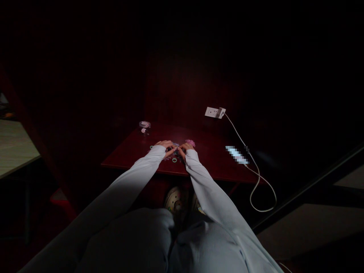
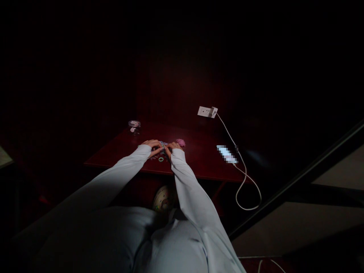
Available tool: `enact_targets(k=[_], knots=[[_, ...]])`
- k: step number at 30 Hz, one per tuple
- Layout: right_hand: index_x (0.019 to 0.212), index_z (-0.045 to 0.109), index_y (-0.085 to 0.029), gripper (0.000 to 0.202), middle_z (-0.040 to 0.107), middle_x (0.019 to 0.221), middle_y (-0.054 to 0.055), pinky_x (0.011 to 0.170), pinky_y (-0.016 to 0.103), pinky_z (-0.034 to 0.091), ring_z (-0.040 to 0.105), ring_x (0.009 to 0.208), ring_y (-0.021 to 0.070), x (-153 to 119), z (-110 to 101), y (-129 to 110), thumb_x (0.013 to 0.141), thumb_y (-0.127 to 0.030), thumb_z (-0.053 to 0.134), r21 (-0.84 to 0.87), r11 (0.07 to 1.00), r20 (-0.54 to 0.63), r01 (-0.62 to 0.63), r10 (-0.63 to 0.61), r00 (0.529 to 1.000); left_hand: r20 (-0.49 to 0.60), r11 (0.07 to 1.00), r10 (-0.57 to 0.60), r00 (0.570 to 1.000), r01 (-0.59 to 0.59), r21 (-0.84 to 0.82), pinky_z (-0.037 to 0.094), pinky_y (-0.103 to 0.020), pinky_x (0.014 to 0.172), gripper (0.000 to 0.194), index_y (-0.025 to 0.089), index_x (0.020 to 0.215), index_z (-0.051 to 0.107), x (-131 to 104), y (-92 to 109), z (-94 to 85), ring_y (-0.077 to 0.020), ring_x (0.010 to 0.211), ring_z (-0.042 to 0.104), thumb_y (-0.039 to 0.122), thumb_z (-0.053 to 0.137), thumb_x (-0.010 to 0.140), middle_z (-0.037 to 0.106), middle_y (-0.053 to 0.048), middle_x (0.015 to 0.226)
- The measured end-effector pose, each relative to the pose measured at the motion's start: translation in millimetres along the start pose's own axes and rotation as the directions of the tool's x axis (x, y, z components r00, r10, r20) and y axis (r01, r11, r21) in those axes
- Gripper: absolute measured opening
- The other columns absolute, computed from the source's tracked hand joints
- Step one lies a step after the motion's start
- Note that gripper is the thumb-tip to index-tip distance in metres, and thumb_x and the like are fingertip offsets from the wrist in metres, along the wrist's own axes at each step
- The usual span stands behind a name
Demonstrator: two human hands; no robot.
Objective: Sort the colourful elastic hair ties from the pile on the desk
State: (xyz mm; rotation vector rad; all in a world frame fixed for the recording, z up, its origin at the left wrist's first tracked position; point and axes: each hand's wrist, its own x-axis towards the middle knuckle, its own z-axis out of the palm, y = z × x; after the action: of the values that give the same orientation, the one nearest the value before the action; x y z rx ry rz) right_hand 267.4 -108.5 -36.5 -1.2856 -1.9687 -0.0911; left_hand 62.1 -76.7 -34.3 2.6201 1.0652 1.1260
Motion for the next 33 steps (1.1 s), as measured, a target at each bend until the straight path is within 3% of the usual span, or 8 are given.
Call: enact_targets(k=[13,24,33], knots=[[0.087,0.074,-0.025,0.023,0.072,0.090,0.005,0.088,0.034,0.052,0.066,0.091,0.0230,-0.1,0.3,-3.3,0.101,-0.039,0.064,0.018,0.999,-0.012,-0.041,0.041,0.999,0.003,1.000,0.019,1.000,-0.019,-0.023,0.049,-0.030,0.087,0.019,0.025,0.098,0.076,0.5,-5.9,2.6,-0.0193,0.097,0.069,0.035,0.060,0.099,0.078,-0.003,0.105],[0.084,0.073,-0.024,0.033,0.070,0.087,0.006,0.084,0.034,0.052,0.062,0.084,0.0215,2.3,-3.5,-5.1,0.102,-0.047,0.058,0.133,0.990,-0.015,-0.052,0.054,0.998,-0.006,0.997,0.051,0.999,-0.051,-0.055,0.049,-0.029,0.079,0.022,0.023,0.098,0.076,1.0,-7.2,4.4,-0.0174,0.084,0.067,0.037,0.059,0.100,0.077,-0.004,0.102],[0.081,0.073,-0.024,0.030,0.070,0.084,0.005,0.079,0.034,0.051,0.060,0.079,0.0205,3.0,-3.6,-4.7,0.100,-0.044,0.060,0.176,0.982,-0.041,-0.067,0.075,0.996,-0.053,0.999,0.031,0.998,-0.032,-0.021,0.051,-0.029,0.084,0.028,0.024,0.099,0.077,0.6,-9.3,8.9,-0.0185,0.090,0.068,0.037,0.053,0.102,0.077,-0.004,0.102]])
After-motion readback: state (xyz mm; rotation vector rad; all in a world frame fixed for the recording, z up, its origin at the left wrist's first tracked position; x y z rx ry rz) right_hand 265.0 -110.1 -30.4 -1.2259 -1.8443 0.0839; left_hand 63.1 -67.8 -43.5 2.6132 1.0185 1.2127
